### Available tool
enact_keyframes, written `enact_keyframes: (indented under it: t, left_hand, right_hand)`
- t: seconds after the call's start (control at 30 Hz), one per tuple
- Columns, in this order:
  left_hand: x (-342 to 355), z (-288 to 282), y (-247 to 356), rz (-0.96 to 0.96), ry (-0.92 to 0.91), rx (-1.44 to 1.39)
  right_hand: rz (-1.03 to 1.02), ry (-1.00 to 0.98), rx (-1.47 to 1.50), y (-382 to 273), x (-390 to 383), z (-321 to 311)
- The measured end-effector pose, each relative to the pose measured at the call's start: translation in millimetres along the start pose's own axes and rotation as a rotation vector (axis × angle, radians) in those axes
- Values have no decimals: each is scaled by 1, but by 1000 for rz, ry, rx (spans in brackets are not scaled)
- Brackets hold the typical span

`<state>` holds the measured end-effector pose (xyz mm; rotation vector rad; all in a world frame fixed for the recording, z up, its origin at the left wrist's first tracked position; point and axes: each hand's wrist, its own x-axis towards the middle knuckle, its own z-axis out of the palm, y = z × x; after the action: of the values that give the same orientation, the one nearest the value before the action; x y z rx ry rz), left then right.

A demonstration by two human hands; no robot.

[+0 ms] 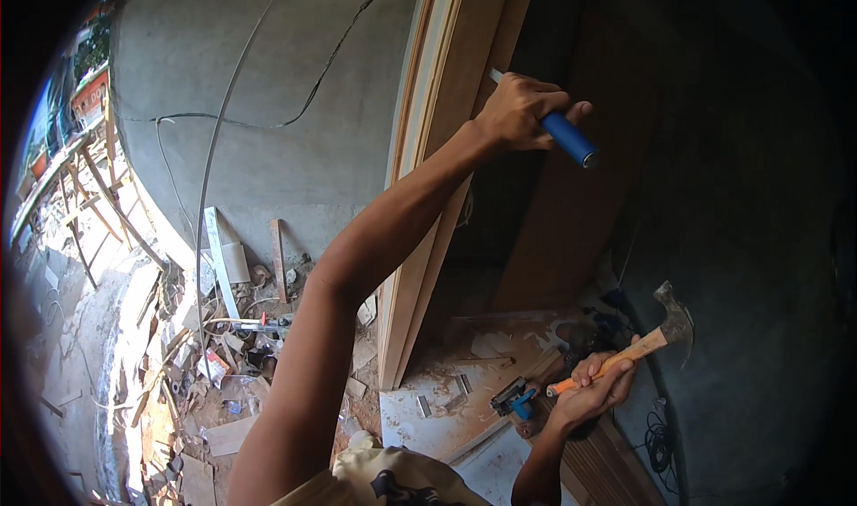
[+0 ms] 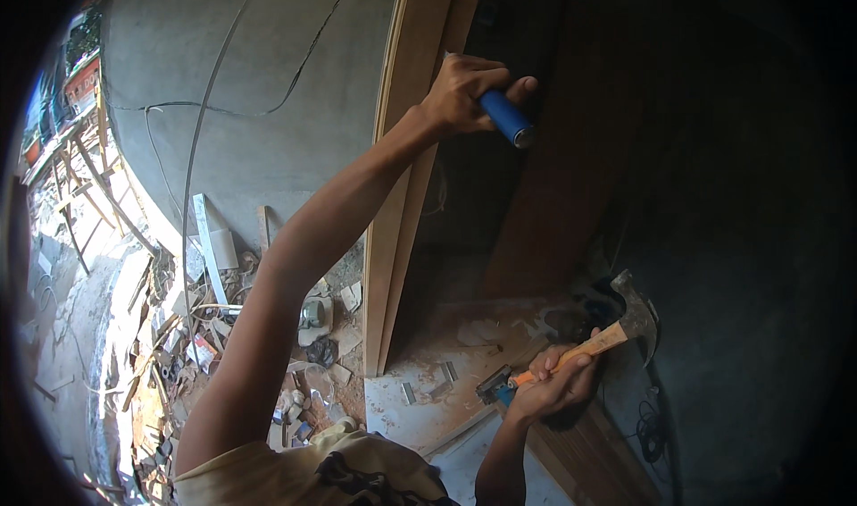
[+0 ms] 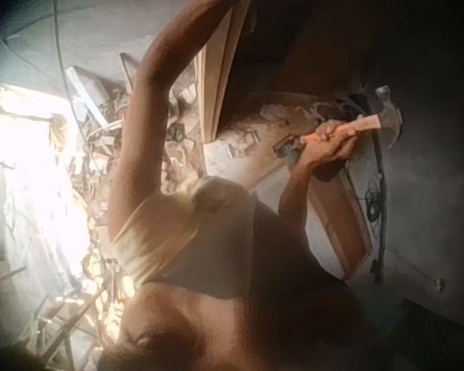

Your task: The person aligns a door hinge against a wooden door frame and marks its outline using a chisel. Then, the person chisels the marked section of the door frame using the chisel and a hammer.

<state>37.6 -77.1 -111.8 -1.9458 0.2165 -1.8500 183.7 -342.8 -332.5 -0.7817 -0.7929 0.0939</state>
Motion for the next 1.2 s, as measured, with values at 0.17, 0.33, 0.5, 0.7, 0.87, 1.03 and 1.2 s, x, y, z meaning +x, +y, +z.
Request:
enact_keyframes:
  t: [0.17,0.33,0.5,0.7,0.87,1.03,1.2]
  left_hand:
    - [8,2,-4,-39,-27,0]
    - [13,3,1,-48,8,-9]
    - [9,6,1,-55,-1,7]
    - [12,4,2,-66,-19,19]
    - [9,0,2,-87,-45,19]
    - [12,5,7,-49,44,-26]
    - [12,6,15,-49,121,-63]
  right_hand:
    - [-11,-6,-4,-1,0,-2]
    - [19,-19,8,-1,-1,-3]
    - [22,-26,2,-2,-1,-4]
    - [17,-29,-32,0,-1,-5]
    - [18,-31,-48,0,-3,-3]
    - [22,-42,-14,0,-4,-2]
    - [-90,-153,-62,-6,5,14]
